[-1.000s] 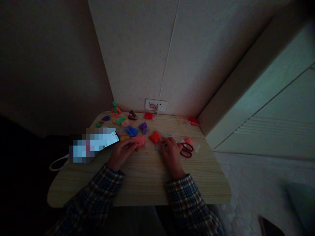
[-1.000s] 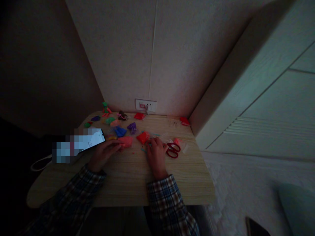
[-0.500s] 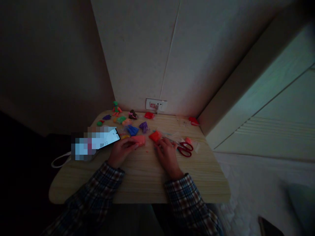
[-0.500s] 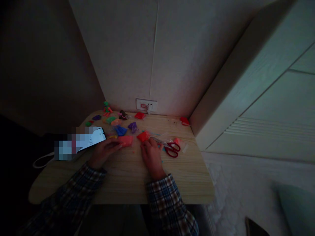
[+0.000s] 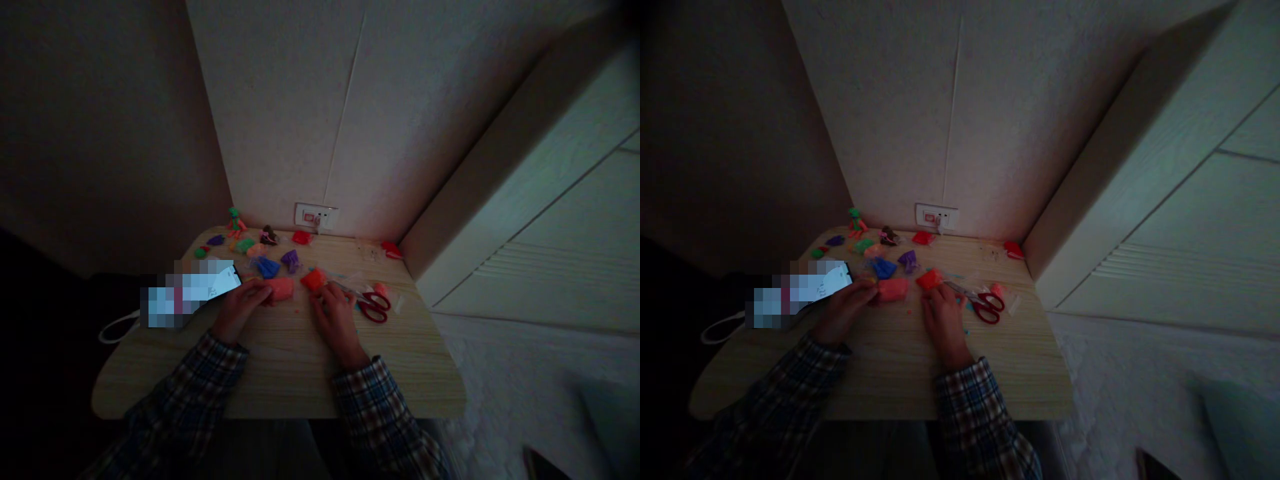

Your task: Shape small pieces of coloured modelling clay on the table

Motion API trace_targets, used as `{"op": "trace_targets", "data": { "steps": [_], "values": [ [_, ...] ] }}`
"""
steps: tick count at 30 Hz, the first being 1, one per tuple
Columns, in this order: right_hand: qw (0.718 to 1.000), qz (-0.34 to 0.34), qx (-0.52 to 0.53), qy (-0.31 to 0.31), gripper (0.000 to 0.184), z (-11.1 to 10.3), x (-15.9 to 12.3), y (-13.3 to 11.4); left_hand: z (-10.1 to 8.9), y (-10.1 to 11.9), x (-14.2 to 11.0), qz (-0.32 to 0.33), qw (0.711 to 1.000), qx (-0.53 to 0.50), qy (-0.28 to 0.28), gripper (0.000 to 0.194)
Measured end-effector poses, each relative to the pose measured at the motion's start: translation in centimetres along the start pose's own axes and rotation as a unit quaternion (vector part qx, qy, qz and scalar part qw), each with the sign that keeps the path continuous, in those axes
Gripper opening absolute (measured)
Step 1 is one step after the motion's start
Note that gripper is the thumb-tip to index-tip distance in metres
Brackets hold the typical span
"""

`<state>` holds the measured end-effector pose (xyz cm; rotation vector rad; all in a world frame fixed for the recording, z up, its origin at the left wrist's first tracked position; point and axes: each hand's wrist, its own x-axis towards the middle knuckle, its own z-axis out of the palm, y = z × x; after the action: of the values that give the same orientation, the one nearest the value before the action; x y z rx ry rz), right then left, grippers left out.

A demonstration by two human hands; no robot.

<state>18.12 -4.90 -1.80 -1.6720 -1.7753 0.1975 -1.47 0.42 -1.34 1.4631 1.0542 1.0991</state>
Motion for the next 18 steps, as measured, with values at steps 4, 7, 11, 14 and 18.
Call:
{"op": "trace_targets", "data": {
  "steps": [4, 7, 11, 14, 18],
  "values": [
    [0.995, -0.088, 0.048, -0.008, 0.016, -0.4, -0.3, -0.9, 0.3, 0.4, 0.0, 0.0, 0.998, 0.012, -0.056, 0.037],
    [0.985, -0.151, 0.07, -0.036, 0.025, -0.3, -0.6, -1.5, 0.6, 0.9, -0.2, 0.006, 0.994, 0.022, -0.108, 0.032],
    [0.981, -0.175, 0.074, -0.039, 0.019, -0.1, -0.7, -1.7, 0.8, 0.9, -0.2, 0.014, 0.99, 0.03, -0.139, 0.029],
    [0.978, -0.19, 0.076, -0.03, 0.013, -0.1, -0.7, -1.7, 0.9, 0.7, -0.3, 0.014, 0.988, 0.034, -0.153, 0.026],
    [0.98, -0.183, 0.076, -0.013, 0.012, -0.2, -0.7, -1.4, 1.1, 0.5, -0.5, 0.017, 0.985, 0.038, -0.165, 0.024]
  ]
}}
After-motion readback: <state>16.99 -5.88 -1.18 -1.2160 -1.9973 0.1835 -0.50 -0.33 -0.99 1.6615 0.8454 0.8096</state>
